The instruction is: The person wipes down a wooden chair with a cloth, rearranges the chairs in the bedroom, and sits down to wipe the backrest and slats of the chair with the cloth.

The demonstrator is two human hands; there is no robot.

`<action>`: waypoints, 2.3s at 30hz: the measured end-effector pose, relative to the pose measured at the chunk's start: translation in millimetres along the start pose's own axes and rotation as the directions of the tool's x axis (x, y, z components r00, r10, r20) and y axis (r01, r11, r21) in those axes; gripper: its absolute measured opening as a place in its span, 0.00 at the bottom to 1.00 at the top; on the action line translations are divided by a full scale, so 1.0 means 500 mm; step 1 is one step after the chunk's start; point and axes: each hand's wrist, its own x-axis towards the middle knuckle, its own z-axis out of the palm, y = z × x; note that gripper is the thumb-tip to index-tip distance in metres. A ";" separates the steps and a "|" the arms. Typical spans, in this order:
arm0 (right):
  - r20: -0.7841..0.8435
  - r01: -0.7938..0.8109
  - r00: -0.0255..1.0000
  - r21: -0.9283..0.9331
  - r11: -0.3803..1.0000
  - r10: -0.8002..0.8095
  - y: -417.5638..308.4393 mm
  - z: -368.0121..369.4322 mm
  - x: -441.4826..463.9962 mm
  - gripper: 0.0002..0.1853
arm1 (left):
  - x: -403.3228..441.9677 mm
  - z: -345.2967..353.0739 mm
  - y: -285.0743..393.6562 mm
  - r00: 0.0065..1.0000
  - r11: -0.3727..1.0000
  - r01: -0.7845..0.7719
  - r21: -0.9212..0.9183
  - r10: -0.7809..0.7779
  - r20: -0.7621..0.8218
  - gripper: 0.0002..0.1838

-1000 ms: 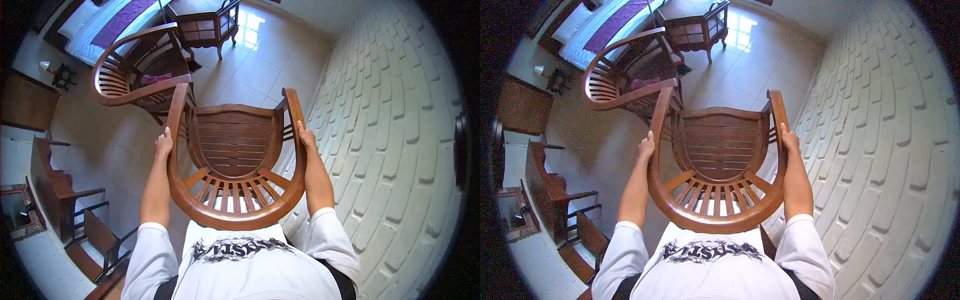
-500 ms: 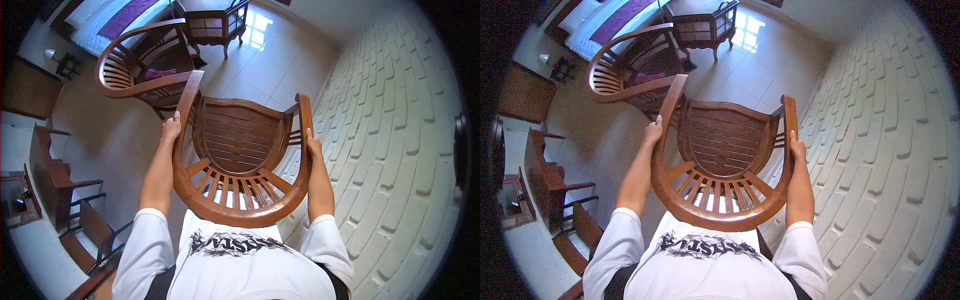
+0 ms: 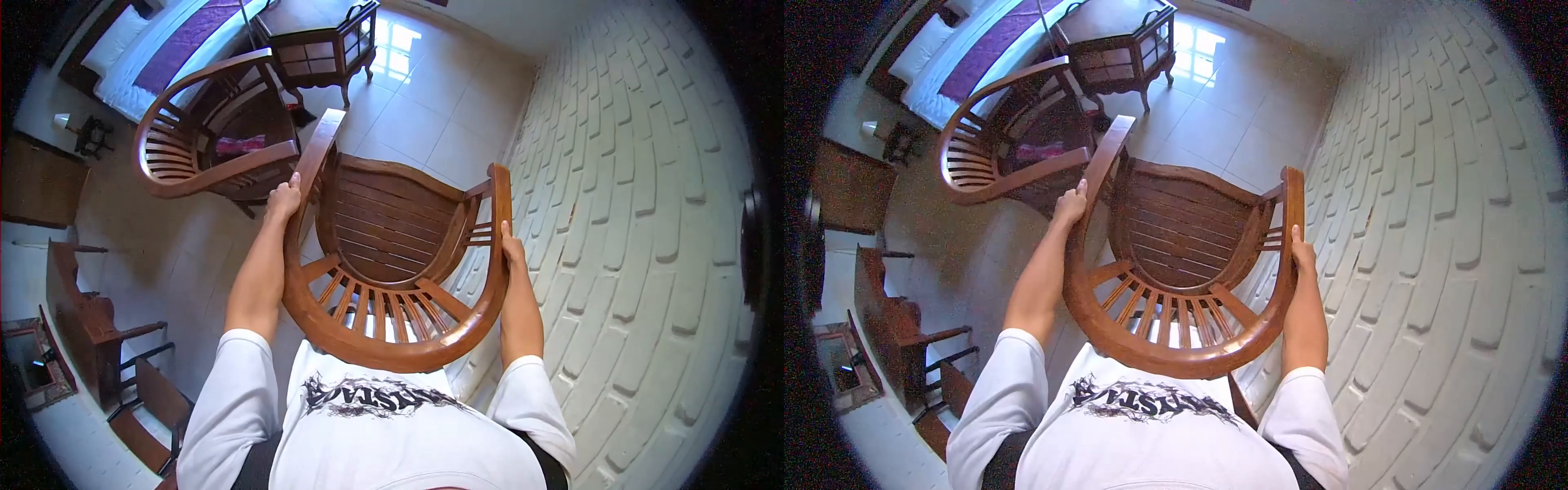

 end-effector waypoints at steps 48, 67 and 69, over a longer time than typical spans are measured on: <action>-0.057 -0.102 0.991 0.263 0.960 0.121 -0.534 -0.051 0.429 0.54 | 0.641 -0.178 0.557 0.990 0.993 -0.120 0.009 0.119 0.074 0.47; -0.149 -0.164 0.968 0.233 0.958 0.202 -0.795 0.020 0.708 0.53 | 1.135 -0.136 0.916 0.975 0.961 -0.212 0.178 0.196 0.100 0.46; -0.153 -0.201 0.959 0.232 0.952 0.239 -0.800 0.030 0.720 0.53 | 1.155 -0.140 0.938 0.972 0.962 -0.221 0.160 0.204 0.119 0.45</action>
